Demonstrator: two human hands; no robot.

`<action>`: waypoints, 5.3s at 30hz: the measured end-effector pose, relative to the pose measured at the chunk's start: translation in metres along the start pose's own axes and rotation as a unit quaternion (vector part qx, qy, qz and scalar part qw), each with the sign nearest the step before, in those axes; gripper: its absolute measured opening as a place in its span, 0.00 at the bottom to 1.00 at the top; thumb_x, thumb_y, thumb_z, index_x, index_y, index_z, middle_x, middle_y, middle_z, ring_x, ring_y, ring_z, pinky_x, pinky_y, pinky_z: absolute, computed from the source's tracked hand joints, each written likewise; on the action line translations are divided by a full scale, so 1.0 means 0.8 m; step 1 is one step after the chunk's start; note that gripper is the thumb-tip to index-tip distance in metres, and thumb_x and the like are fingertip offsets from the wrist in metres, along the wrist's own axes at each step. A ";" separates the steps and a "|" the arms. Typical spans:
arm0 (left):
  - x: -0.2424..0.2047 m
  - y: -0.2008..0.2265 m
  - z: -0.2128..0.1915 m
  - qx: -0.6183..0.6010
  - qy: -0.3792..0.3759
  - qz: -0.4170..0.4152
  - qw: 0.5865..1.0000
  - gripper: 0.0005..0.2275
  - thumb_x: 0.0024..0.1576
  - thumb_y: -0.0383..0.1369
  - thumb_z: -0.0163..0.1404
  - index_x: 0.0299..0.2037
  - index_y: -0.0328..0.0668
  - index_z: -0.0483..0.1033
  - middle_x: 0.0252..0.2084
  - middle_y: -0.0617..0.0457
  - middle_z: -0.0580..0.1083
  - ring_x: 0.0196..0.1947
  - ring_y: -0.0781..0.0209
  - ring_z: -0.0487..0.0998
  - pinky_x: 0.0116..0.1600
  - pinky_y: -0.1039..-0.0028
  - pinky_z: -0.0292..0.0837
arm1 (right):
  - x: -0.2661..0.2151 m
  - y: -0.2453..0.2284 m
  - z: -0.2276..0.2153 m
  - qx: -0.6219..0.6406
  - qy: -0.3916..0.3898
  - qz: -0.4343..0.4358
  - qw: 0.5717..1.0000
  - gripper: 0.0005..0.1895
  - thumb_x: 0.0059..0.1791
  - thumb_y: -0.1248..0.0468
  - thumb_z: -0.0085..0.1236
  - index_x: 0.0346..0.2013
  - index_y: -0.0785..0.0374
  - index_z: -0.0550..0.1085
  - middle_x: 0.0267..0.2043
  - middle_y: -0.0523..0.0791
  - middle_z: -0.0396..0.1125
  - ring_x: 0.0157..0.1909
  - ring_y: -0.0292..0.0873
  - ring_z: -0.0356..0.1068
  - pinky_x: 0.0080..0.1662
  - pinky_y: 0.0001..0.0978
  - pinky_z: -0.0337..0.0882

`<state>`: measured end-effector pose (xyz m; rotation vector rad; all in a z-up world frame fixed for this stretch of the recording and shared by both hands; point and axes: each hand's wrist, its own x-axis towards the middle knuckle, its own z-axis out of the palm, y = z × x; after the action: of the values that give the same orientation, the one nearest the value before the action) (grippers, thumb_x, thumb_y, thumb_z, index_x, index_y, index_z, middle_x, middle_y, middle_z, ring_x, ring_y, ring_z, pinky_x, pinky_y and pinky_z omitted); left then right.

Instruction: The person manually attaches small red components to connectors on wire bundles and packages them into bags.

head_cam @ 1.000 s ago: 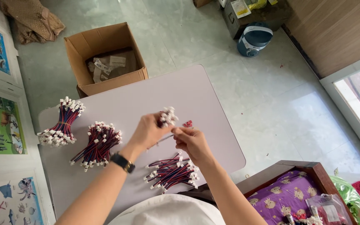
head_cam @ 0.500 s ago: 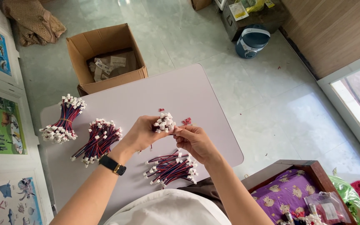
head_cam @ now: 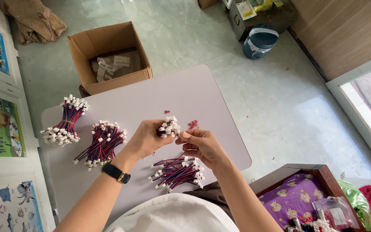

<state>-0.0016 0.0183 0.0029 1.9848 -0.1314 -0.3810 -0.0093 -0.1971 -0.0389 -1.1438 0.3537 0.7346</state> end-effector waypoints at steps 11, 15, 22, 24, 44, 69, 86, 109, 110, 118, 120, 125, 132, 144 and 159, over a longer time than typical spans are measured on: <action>-0.008 -0.016 0.022 -0.117 0.042 0.026 0.992 0.07 0.54 0.29 0.61 0.40 0.36 0.85 0.31 0.56 0.82 0.32 0.75 0.76 0.38 0.78 0.75 | 0.021 0.023 -0.002 0.049 0.002 -0.023 0.999 0.09 0.51 0.61 0.61 0.38 0.64 0.79 0.34 0.43 0.73 0.31 0.31 0.65 0.34 0.25 0.70; -0.004 -0.025 0.031 -0.154 0.062 0.005 0.986 0.06 0.53 0.27 0.61 0.38 0.35 0.84 0.32 0.56 0.83 0.33 0.74 0.79 0.38 0.78 0.76 | 0.023 0.032 0.003 0.138 0.024 -0.010 0.990 0.06 0.51 0.64 0.59 0.38 0.65 0.78 0.31 0.42 0.71 0.30 0.32 0.65 0.32 0.25 0.69; -0.005 -0.024 0.031 -0.194 0.066 0.004 0.979 0.05 0.53 0.27 0.60 0.38 0.36 0.84 0.33 0.57 0.82 0.33 0.74 0.79 0.39 0.79 0.77 | 0.022 0.032 -0.003 0.148 0.020 -0.027 0.988 0.06 0.53 0.64 0.61 0.37 0.65 0.77 0.29 0.42 0.69 0.28 0.32 0.63 0.30 0.24 0.65; -0.005 -0.012 0.020 -0.145 0.040 -0.095 0.984 0.05 0.59 0.27 0.61 0.41 0.32 0.86 0.26 0.43 0.73 0.26 0.62 0.69 0.31 0.68 0.63 | 0.012 0.007 0.002 0.098 -0.011 -0.018 0.995 0.09 0.51 0.63 0.59 0.42 0.65 0.80 0.29 0.40 0.69 0.28 0.30 0.64 0.29 0.22 0.63; -0.020 -0.006 0.032 -0.026 0.119 0.103 0.987 0.07 0.56 0.25 0.55 0.43 0.37 0.81 0.31 0.50 0.81 0.27 0.69 0.76 0.33 0.73 0.74 | 0.010 0.000 0.008 -0.012 0.039 -0.064 0.997 0.10 0.50 0.59 0.63 0.34 0.64 0.79 0.27 0.42 0.71 0.27 0.32 0.65 0.30 0.25 0.68; 0.109 -0.105 -0.024 0.184 0.093 -0.199 0.958 0.18 0.49 0.49 0.62 0.41 0.46 0.84 0.35 0.49 0.82 0.37 0.55 0.83 0.46 0.62 0.77 | 0.003 0.073 -0.007 -0.634 0.074 -0.095 0.764 0.10 0.44 0.60 0.60 0.39 0.53 0.80 0.41 0.45 0.73 0.45 0.50 0.73 0.47 0.44 0.72; 0.062 -0.040 0.002 0.000 0.021 0.004 1.000 0.09 0.52 0.31 0.60 0.39 0.33 0.79 0.32 0.42 0.82 0.32 0.49 0.79 0.40 0.67 0.76 | 0.039 0.038 -0.020 0.012 -0.014 -0.062 0.998 0.12 0.51 0.60 0.61 0.38 0.69 0.80 0.31 0.41 0.70 0.31 0.33 0.66 0.34 0.28 0.71; 0.003 0.006 0.002 -0.031 -0.021 0.039 0.999 0.06 0.53 0.30 0.60 0.34 0.34 0.81 0.25 0.61 0.78 0.27 0.76 0.71 0.34 0.77 0.72 | -0.006 -0.004 0.004 0.016 -0.010 -0.089 0.996 0.13 0.46 0.65 0.63 0.45 0.55 0.74 0.35 0.44 0.75 0.33 0.34 0.70 0.37 0.28 0.73; 0.002 0.006 0.001 -0.026 -0.015 0.038 0.999 0.07 0.54 0.31 0.60 0.34 0.34 0.81 0.24 0.59 0.76 0.26 0.75 0.69 0.33 0.76 0.71 | -0.005 -0.002 0.001 -0.013 -0.001 -0.064 0.998 0.12 0.48 0.61 0.62 0.44 0.59 0.77 0.36 0.44 0.75 0.32 0.34 0.69 0.36 0.27 0.72; -0.008 0.013 0.002 0.042 0.016 -0.014 0.999 0.10 0.54 0.35 0.61 0.34 0.35 0.82 0.20 0.53 0.75 0.22 0.69 0.67 0.30 0.72 0.68 | 0.005 0.004 -0.004 -0.101 -0.015 -0.056 0.993 0.13 0.50 0.55 0.62 0.41 0.61 0.82 0.35 0.43 0.74 0.28 0.32 0.63 0.32 0.25 0.69; -0.008 0.008 0.004 0.036 0.019 0.025 0.999 0.08 0.52 0.33 0.60 0.37 0.36 0.81 0.21 0.54 0.76 0.22 0.71 0.68 0.31 0.73 0.70 | 0.006 0.002 -0.003 -0.112 -0.002 -0.054 0.992 0.13 0.49 0.56 0.62 0.40 0.63 0.82 0.33 0.43 0.74 0.28 0.34 0.65 0.33 0.26 0.70; -0.011 0.004 0.009 -0.053 0.041 0.033 0.997 0.07 0.53 0.32 0.61 0.37 0.37 0.83 0.27 0.57 0.80 0.28 0.75 0.72 0.34 0.75 0.73 | 0.009 0.013 0.004 -0.020 0.001 -0.065 0.998 0.14 0.51 0.58 0.62 0.40 0.67 0.81 0.33 0.44 0.73 0.30 0.32 0.63 0.34 0.26 0.69; -0.007 -0.016 0.004 -0.056 0.036 0.045 0.997 0.08 0.54 0.33 0.60 0.39 0.38 0.84 0.30 0.57 0.82 0.31 0.76 0.77 0.37 0.76 0.77 | 0.002 -0.001 0.017 -0.034 0.000 -0.043 0.998 0.11 0.51 0.59 0.59 0.39 0.64 0.81 0.33 0.42 0.73 0.31 0.31 0.65 0.35 0.26 0.70; 0.119 -0.087 -0.008 0.172 0.101 -0.090 0.976 0.14 0.49 0.36 0.63 0.41 0.38 0.79 0.35 0.45 0.79 0.36 0.49 0.80 0.45 0.60 0.75 | 0.018 0.060 -0.046 -0.713 0.048 -0.120 0.689 0.09 0.45 0.63 0.58 0.38 0.50 0.80 0.45 0.43 0.67 0.51 0.50 0.69 0.48 0.46 0.72; 0.107 -0.074 0.019 0.155 0.049 -0.046 0.986 0.13 0.54 0.36 0.57 0.46 0.39 0.78 0.32 0.43 0.79 0.33 0.49 0.80 0.43 0.62 0.75 | 0.029 0.053 -0.070 -0.291 0.021 -0.115 0.949 0.08 0.48 0.66 0.60 0.39 0.66 0.79 0.36 0.44 0.75 0.35 0.36 0.71 0.38 0.32 0.75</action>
<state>0.0695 0.0086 -0.0735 2.3185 -0.0391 -0.3370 -0.0159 -0.2308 -0.1039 -1.7283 0.0267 0.6218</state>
